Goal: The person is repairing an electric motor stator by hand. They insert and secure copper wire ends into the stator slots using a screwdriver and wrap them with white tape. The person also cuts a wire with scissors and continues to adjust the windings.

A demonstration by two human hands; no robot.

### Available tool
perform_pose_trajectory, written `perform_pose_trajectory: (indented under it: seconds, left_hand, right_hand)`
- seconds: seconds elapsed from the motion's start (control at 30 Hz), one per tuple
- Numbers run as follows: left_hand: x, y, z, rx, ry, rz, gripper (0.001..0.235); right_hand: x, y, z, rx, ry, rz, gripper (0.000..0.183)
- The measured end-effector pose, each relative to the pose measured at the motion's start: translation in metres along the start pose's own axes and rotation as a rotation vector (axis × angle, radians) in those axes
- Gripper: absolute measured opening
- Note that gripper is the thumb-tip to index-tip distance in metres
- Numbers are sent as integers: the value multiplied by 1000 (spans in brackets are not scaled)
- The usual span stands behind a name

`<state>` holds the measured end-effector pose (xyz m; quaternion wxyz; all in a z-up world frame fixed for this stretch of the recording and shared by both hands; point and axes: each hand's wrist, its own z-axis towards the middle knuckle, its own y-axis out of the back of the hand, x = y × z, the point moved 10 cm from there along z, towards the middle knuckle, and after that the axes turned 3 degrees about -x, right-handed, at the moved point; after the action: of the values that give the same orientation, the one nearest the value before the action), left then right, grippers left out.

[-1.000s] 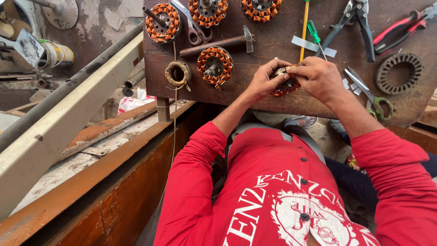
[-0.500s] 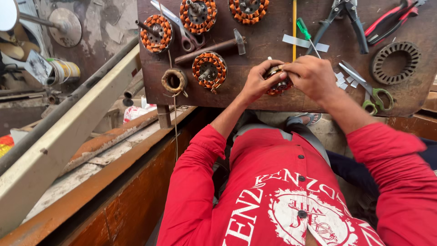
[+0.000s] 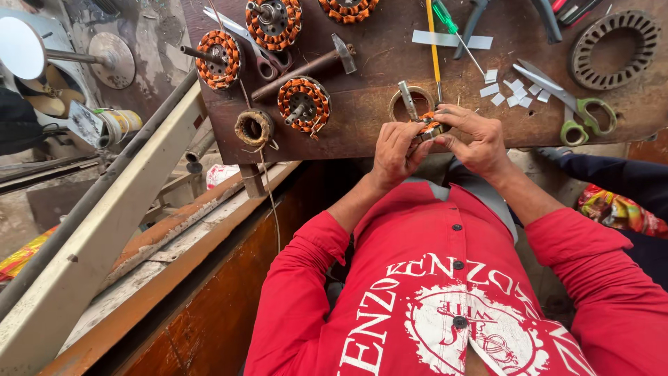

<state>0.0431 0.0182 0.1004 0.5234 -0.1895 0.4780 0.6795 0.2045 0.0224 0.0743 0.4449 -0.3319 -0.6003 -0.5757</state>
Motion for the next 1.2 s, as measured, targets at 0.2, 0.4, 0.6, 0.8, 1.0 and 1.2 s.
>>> perform_pose_trajectory:
  seconds: [0.2,0.4,0.6,0.8,1.0,1.2]
  left_hand:
    - [14,-3,11,131,144,-80,38]
    - [66,-25,17,193,448,-109,40]
    - [128,-36,-18,-88,735,-592,36]
    - [133,-34,-14,5,598,-448,44]
    - [136,-40,-16,-28,633,-684,45]
    - [138,-49,-19,-44,644,-969,43]
  right_hand:
    - [-11,0,1,-30,8,41,44]
    - [-46,-2,27,11,-347,583,42]
    - [14,-5,44,-99,130,-127,42]
    - [39,-20,48,-173,281,-347,36]
    - [45,-31,44,-132,355,-426,36]
    - [25,-40,56,22,117,-202,29]
